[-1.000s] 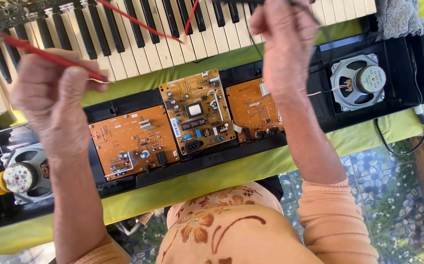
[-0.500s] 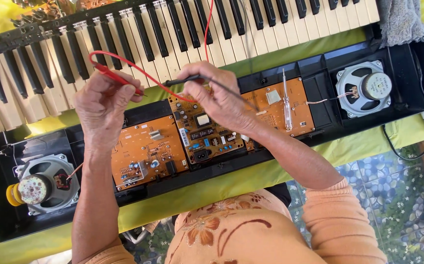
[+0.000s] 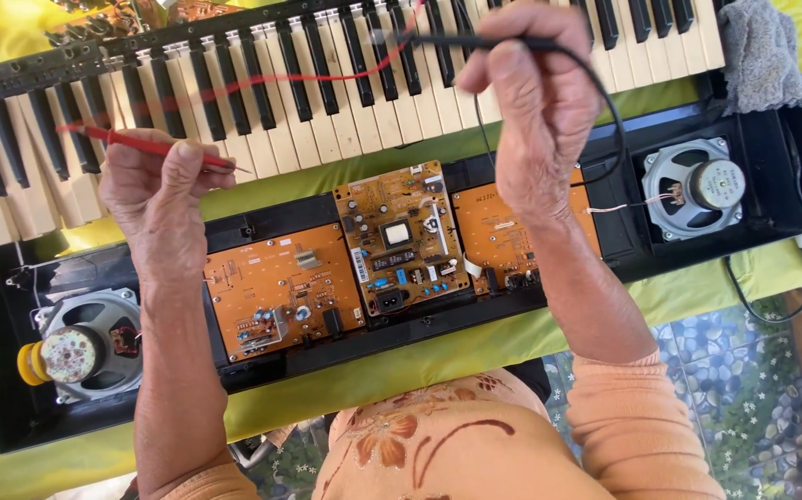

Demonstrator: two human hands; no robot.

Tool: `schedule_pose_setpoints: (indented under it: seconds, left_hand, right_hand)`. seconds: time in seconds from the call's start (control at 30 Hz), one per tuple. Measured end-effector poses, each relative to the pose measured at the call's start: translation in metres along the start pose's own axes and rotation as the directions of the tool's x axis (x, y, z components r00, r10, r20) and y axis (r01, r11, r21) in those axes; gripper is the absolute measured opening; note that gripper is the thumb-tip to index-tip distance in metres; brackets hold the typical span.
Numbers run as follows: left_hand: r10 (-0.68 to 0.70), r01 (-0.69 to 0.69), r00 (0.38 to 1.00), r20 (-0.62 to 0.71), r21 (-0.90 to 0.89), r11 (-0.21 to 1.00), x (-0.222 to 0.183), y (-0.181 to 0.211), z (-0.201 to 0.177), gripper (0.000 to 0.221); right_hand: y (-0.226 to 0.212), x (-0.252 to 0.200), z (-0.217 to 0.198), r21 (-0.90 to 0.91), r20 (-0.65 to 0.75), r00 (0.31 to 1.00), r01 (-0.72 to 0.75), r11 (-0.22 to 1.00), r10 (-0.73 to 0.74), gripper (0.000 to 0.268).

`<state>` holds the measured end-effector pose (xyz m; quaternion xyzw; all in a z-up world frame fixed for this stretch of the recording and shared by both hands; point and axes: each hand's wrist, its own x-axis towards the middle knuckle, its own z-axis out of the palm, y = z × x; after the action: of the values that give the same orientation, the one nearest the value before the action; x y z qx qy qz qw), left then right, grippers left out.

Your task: Testing internal circuit board components of an electronic keyboard using a digital multimeter

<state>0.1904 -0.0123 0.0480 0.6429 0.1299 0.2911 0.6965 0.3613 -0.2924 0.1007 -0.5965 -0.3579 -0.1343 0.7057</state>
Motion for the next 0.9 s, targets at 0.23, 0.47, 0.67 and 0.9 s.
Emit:
schedule_pose_setpoints:
  seconds: [0.23, 0.47, 0.67, 0.9]
  left_hand:
    - [-0.022, 0.022, 1.000, 0.002, 0.013, 1.000, -0.003, 0.000, 0.016, 0.018]
    - [0.046, -0.074, 0.981, 0.188, 0.145, 0.987, -0.009, -0.003, 0.021, 0.008]
    - [0.087, -0.147, 0.949, 0.302, 0.179, 0.973, -0.014, -0.009, 0.035, 0.007]
    - [0.001, -0.062, 0.934, 0.357, 0.159, 0.985, -0.018, -0.007, 0.044, 0.013]
  right_hand:
    - [0.016, -0.020, 0.013, 0.192, 0.432, 0.889, -0.254, 0.948, 0.151, 0.016]
    - [0.034, -0.029, 0.018, 0.062, 0.463, 0.862, -0.265, 0.962, 0.208, 0.020]
    - [0.049, -0.035, 0.006, -0.141, 0.351, 0.920, -0.131, 0.981, 0.173, 0.025]
    - [0.066, -0.036, 0.003, -0.293, 0.275, 0.958, 0.163, 0.942, -0.080, 0.030]
